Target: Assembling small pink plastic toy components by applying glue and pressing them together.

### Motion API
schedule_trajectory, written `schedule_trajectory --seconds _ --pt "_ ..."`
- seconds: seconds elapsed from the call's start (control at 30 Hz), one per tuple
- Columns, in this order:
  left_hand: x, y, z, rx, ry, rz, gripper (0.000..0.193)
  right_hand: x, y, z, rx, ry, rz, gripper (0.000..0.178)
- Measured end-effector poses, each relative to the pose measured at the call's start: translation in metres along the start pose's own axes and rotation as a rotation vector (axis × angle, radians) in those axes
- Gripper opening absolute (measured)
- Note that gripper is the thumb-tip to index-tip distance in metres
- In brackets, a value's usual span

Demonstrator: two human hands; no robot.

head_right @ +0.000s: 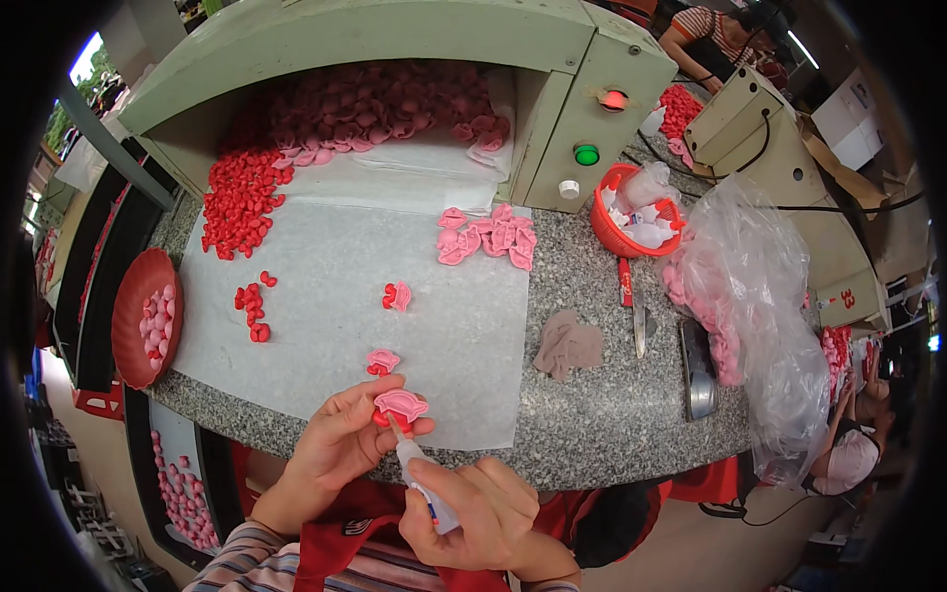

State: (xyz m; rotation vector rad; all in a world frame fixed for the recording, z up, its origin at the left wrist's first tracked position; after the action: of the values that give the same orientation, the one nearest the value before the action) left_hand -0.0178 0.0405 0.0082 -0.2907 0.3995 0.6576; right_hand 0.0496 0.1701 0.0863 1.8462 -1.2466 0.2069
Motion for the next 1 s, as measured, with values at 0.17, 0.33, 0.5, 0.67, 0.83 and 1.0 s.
schedule_trajectory --seconds 0.17,0.33,0.5,0.67,0.83,1.0 --pt "-0.0004 -0.0001 0.0009 0.008 -0.002 0.001 0.038 -0.0008 -0.0001 -0.0004 0.006 -0.001 0.001 0.031" --pt "-0.0006 -0.0001 0.0017 -0.006 0.017 0.010 0.038 -0.0012 0.0006 -0.0017 0.015 -0.005 0.025 0.030" --pt "0.0000 -0.0001 0.0007 -0.011 0.022 0.014 0.038 -0.0025 0.0002 -0.0040 -0.005 0.005 0.035 0.029" --pt "-0.0001 0.0004 0.0003 -0.014 0.017 0.027 0.037 -0.0035 -0.0002 -0.0063 -0.001 0.001 0.049 0.030" --pt "0.0002 -0.0001 -0.0013 0.017 0.002 0.034 0.037 -0.0052 -0.0020 -0.0077 -0.016 0.004 0.043 0.030" --pt "0.0004 0.0002 -0.0039 0.056 -0.016 0.036 0.037 -0.0032 -0.0003 -0.0091 -0.015 0.015 0.140 0.024"
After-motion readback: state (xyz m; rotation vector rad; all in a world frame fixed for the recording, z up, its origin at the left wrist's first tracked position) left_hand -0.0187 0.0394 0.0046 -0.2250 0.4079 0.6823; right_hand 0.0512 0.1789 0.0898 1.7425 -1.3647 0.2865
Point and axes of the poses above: each hand's wrist, its own y-axis towards the middle knuckle, its own z-axis out of the palm, x = y × z, the point moved 4 cm from there along y, towards the middle knuckle, and after that the axes turned 11 degrees about x, right-handed, at the moved point
